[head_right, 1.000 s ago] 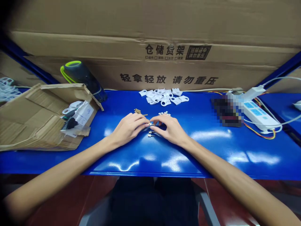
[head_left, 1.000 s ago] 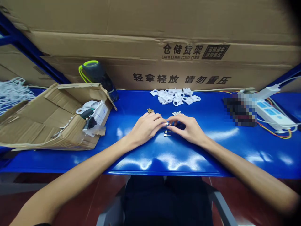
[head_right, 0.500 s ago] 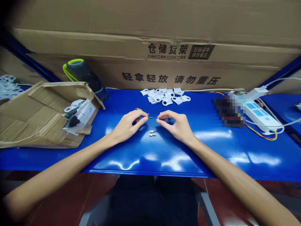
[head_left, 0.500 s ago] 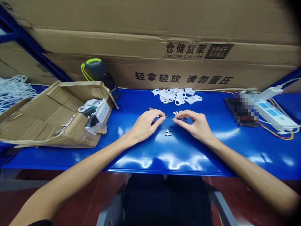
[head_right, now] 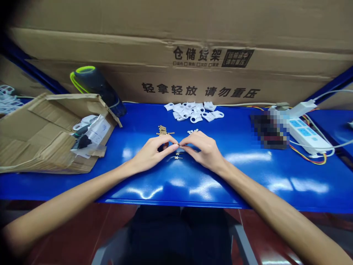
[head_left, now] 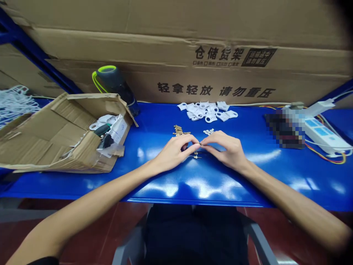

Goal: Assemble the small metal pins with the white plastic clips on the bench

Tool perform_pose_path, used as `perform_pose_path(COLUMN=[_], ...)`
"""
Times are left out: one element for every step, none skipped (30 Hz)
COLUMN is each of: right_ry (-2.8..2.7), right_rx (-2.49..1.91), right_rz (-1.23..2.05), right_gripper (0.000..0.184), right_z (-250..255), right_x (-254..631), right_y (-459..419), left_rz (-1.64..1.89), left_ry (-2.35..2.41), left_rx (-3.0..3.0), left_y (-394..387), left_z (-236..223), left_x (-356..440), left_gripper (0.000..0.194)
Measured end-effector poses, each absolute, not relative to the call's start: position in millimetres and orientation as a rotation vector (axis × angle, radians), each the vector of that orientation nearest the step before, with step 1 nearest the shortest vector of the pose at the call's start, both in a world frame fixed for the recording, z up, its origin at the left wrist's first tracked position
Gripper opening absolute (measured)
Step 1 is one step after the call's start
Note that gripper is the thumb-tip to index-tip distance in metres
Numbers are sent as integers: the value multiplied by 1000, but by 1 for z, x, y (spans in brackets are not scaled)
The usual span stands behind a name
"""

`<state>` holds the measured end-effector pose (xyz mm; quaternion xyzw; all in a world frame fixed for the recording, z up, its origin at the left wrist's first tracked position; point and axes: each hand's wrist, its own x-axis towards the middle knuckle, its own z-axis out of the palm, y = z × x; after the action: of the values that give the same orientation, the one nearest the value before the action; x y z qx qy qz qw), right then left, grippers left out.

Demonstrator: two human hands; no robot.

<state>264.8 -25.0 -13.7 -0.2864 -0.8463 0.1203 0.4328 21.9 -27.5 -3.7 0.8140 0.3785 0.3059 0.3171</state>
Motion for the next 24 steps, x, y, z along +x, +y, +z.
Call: perform_pose_path(right_ry=[-2118, -2124, -2126, -2125, -2122, -2120, -2118, -2115, -2107, -2096, -2082, -2072, -2069, -2071, -2080, -2092, -2104, -2116, -2130, -2142, -2158, -2175, -2196, -2218], right_rx=[-698, -676, -654, -634, -623, -621, -633, -659, -697, -735, -767, -789, -796, -793, -784, -777, -774, -779, -794, -816, -842, -867, -891, -910], right_rz=[293, 286, 281, 283, 298, 324, 360, 400, 436, 461, 476, 486, 493, 501, 510, 519, 525, 526, 521, 509, 495, 482, 473, 466], right_gripper=[7, 8, 9, 10, 12, 14, 15, 17, 18, 18, 17, 15, 13, 12, 12, 13, 13, 14, 15, 15, 16, 17, 18, 19], right_z=[-15, -16, -16, -16, -16, -15, -14, -13, -11, -10, -10, -9, -9, -9, -10, -10, -10, -10, -11, -11, -11, -11, -12, -13], right_x=[264, 263, 263, 263, 263, 264, 265, 266, 267, 267, 267, 267, 266, 266, 265, 264, 263, 263, 263, 263, 264, 265, 266, 267], right_y=[-25, -25, -25, -25, -24, -25, -25, -25, -25, -25, -26, -26, -26, -26, -26, -26, -26, -25, -25, -24, -23, -22, -21, -20], left_rz=[801, 803, 807, 813, 820, 831, 840, 852, 863, 873, 882, 889, 890, 884, 871, 856, 839, 821, 808, 798, 786, 771, 754, 736], left_ry=[977, 959, 945, 933, 923, 918, 916, 914, 910, 902, 892, 882, 876, 876, 884, 894, 905, 914, 920, 928, 936, 945, 955, 965], left_rx=[2151, 2166, 2189, 2217, 2247, 2277, 2305, 2332, 2362, 2398, 2441, 2488, 2535, 2579, 2620, 2657, 2689, 2717, 2740, 2760, 2777, 2792, 2805, 2817], left_y=[-27, -27, -26, -26, -24, -23, -22, -20, -19, -18, -17, -16, -16, -15, -15, -15, -15, -15, -14, -14, -13, -12, -11, -11], left_z=[-4, -5, -6, -6, -7, -7, -8, -8, -9, -9, -10, -11, -12, -12, -13, -13, -14, -14, -14, -14, -15, -15, -16, -17], left_x=[22, 21, 20, 19, 18, 17, 15, 14, 13, 12, 11, 11, 10, 10, 9, 9, 8, 8, 7, 7, 6, 6, 5, 5], left_gripper=[25, 23, 22, 22, 22, 23, 24, 25, 26, 27, 28, 29, 30, 32, 33, 35, 37, 38, 39, 39, 40, 40, 40, 40])
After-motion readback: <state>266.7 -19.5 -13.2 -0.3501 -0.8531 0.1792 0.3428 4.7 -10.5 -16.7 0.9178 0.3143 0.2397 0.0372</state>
